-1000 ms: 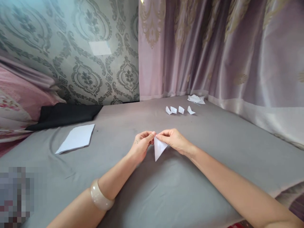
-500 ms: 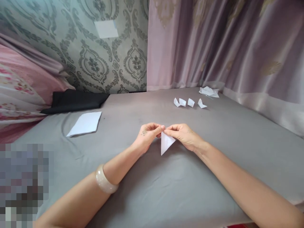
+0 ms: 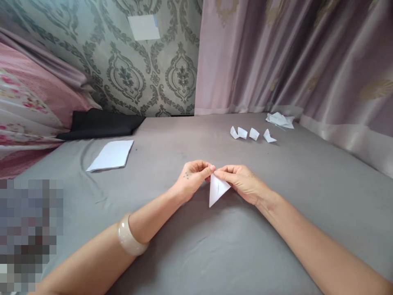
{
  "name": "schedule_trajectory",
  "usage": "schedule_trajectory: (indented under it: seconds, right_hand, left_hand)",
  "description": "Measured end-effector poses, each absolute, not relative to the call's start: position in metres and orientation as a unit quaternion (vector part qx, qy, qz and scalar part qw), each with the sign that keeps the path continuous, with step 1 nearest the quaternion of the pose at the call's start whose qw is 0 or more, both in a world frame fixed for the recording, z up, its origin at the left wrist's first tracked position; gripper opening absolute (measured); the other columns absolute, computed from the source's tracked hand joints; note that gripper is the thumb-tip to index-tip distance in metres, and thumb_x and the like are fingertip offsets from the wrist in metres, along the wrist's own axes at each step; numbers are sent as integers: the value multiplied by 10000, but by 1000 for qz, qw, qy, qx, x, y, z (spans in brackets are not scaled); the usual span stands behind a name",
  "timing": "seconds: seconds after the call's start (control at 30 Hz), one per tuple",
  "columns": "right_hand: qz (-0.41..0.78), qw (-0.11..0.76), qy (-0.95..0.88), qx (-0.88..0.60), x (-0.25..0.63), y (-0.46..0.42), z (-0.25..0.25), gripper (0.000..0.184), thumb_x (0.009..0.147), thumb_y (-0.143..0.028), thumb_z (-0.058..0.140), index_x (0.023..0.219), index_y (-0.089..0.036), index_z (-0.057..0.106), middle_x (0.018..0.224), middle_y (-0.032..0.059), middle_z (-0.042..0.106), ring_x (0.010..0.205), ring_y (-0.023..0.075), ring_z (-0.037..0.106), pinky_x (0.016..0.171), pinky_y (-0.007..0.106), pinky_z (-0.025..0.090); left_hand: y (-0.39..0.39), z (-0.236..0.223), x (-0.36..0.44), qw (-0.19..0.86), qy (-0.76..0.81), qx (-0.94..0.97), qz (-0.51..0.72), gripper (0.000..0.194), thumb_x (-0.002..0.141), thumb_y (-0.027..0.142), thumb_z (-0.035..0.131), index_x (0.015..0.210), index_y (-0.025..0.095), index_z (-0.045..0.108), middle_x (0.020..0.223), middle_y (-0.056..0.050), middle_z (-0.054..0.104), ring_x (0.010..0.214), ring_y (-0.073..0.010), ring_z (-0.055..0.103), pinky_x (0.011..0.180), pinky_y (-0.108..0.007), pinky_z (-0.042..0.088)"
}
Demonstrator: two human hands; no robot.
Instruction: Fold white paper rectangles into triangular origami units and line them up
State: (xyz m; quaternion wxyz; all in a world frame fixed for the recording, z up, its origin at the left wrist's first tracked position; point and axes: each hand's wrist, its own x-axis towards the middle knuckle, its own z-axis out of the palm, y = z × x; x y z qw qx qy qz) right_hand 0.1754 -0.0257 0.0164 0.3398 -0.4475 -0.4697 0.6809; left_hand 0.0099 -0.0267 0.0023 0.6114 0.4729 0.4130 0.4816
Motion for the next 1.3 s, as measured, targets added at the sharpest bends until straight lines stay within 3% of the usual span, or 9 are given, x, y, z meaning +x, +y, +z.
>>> schedule_trajectory:
  seconds: [0.37, 0.63, 0.97, 1.3]
  right_hand:
    - [717, 386, -425, -395, 186, -23, 15, 268, 688, -416, 771, 793, -182, 690, 742, 19, 694, 705, 141, 627, 759, 310, 468]
    - [721, 392, -426, -382, 190, -21, 13, 207, 723, -382, 756, 764, -192, 684, 697, -20, 651, 651, 94, 571, 677, 253, 436]
    - [749, 413, -401, -327, 189, -19, 9, 160, 709, -347, 776, 737, -210, 700, 685, -36, 639, 677, 90, 562, 704, 248, 419]
    - [741, 415, -409, -334, 190, -22, 16, 183, 668, -380, 795, 714, -230, 703, 656, -44, 607, 651, 97, 531, 686, 256, 410]
  left_hand:
    - [-30, 2, 5, 737, 341, 375, 447, 242, 778, 351, 715, 805, 113, 684, 739, -23, 629, 675, -87, 572, 699, -239, 446]
    - [-39, 2, 10, 773, 345, 336, 413, 216, 745, 295, 753, 865, 123, 698, 782, -46, 676, 720, -119, 627, 755, -270, 487]
    - [-44, 9, 12, 797, 313, 325, 401, 188, 730, 276, 765, 819, 129, 686, 763, -36, 667, 696, -119, 618, 665, -246, 488]
    - [-46, 13, 13, 806, 310, 322, 389, 204, 690, 281, 790, 803, 135, 702, 790, -44, 669, 706, -125, 613, 684, -262, 480]
